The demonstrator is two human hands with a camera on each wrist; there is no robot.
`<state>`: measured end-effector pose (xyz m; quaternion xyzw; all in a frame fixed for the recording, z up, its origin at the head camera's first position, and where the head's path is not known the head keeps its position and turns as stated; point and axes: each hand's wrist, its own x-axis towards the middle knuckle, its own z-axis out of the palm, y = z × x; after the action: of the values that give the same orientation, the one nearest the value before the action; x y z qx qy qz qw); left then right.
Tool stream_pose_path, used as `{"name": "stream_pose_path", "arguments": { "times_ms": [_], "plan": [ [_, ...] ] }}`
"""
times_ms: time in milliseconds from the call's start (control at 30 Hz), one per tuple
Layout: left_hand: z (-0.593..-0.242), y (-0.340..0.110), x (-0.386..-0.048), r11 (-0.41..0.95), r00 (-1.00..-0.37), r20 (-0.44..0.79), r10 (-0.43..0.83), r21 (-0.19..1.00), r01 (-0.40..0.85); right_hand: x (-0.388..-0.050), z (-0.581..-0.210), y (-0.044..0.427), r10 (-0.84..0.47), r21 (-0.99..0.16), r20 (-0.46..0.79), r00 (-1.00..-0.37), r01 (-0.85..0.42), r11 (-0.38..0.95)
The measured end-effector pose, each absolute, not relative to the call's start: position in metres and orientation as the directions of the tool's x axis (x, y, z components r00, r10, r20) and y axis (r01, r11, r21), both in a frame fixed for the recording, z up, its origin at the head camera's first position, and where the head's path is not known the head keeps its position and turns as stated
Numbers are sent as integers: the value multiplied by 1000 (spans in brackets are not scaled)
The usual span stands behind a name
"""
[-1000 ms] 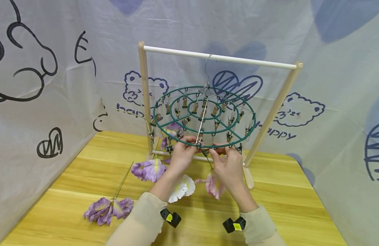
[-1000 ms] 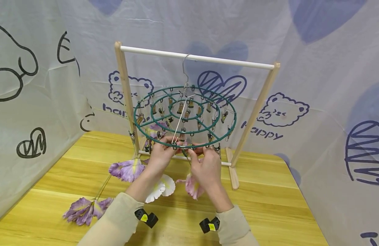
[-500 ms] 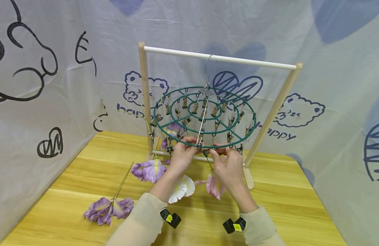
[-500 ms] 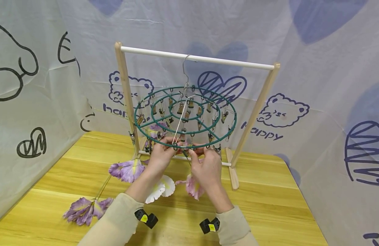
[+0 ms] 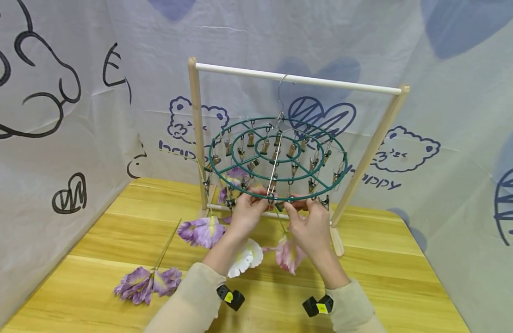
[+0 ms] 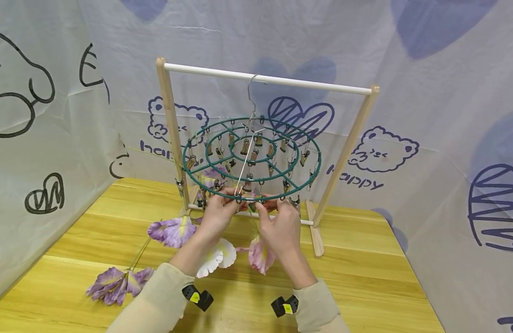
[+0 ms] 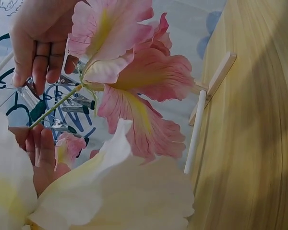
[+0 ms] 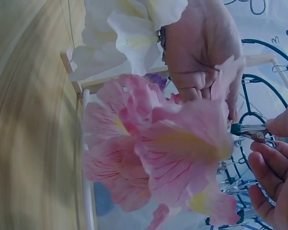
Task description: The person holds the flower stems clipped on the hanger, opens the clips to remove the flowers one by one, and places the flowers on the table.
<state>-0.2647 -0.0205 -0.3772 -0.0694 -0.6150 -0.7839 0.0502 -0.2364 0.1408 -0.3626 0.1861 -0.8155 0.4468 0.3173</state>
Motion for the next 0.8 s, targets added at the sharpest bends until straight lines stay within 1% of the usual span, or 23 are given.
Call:
{"name": "stream_pose_path", "arguments": {
  "times_ms": [167, 300, 600, 800],
  "plan": [
    [-378, -22, -261, -199, -987, 159, 12, 968, 153, -236, -362, 141, -13, -635, 658, -753, -565, 526],
    [-379, -22, -259, -201, -988, 153, 25, 969, 145, -236, -362, 142, -5, -638, 645, -764, -543, 546],
    [-380, -24, -249, -198, -988, 144, 54, 971, 131, -237, -362, 143, -11, -602, 665, -747, -545, 583],
    [-381, -24, -241, -236, -987, 138, 78, 965, 117, -237, -361, 143, -13, -601, 659, -752, -537, 592]
  ]
}}
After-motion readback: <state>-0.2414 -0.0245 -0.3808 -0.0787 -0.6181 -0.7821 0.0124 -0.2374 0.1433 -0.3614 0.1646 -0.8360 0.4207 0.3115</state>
